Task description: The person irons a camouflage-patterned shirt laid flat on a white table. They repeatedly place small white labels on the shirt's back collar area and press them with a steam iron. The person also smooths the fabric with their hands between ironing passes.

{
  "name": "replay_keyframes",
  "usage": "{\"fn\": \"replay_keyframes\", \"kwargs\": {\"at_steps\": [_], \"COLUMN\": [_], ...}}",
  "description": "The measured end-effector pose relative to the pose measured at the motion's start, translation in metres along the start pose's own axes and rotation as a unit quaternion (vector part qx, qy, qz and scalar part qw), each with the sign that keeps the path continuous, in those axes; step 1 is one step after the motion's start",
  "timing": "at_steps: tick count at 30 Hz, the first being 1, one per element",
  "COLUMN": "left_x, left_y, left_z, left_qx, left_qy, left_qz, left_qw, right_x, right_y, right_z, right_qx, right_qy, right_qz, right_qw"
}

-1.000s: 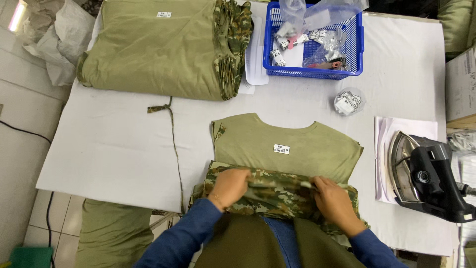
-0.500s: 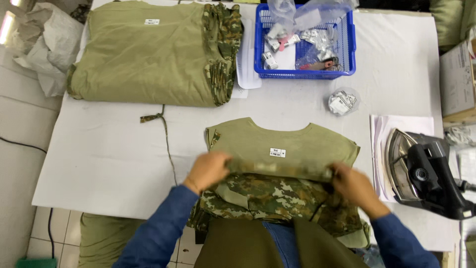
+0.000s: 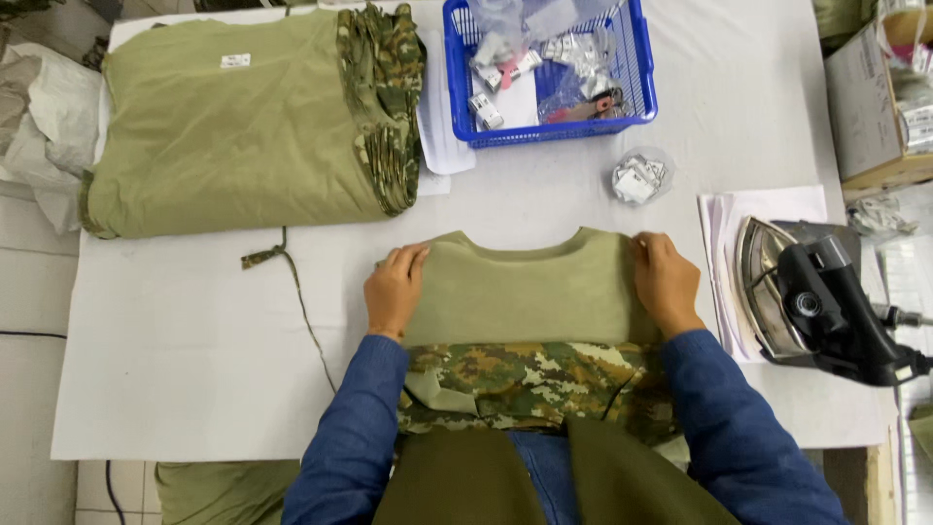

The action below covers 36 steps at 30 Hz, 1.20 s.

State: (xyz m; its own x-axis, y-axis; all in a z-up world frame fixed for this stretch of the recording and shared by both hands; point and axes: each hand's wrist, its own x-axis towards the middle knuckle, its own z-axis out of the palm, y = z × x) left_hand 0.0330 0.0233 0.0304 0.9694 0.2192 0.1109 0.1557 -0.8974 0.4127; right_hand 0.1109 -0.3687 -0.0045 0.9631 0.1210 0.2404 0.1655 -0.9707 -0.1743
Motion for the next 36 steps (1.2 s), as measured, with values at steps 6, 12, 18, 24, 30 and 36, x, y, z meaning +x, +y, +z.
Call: {"fn": "replay_keyframes", "kwargs": {"at_steps": [6,12,18,24,30,36], "left_x": [0.020,-0.028,-0.025,-0.026,-0.028,-0.029], "left_y": [-0.012,0.060,0.039,0.040,0.036,0.035], "left_z": [0.036,0.008,0.058,0.060,0.066,0.068], "left_qx": [0.149,0.035,0.124,0.122,0.106,0.110], "left_qy": [0.079,-0.278,-0.100,-0.098,-0.077,-0.074], "left_qz": [-0.018,0.192,-0.026,-0.035,-0.030,-0.027], "left_qw": [0.985,0.941,0.987,0.987,0.991,0.991], "right_x": [0.016,-0.073,0.028,0.128,0.141,0.135], "right_y": [-0.009,-0.060,0.016,0.034,0.019,0.048], "right_z": [0.004,-0.056,-0.013,0.042,0.017,0.039], "right_qx": [0.014,-0.054,-0.041,-0.089,-0.054,0.022], "right_qy": [-0.007,-0.241,0.054,-0.052,-0.163,-0.118], "right_qz": [0.026,-0.180,-0.063,-0.078,-0.060,-0.033], "right_qw": [1.000,0.952,0.996,0.992,0.983,0.992]}}
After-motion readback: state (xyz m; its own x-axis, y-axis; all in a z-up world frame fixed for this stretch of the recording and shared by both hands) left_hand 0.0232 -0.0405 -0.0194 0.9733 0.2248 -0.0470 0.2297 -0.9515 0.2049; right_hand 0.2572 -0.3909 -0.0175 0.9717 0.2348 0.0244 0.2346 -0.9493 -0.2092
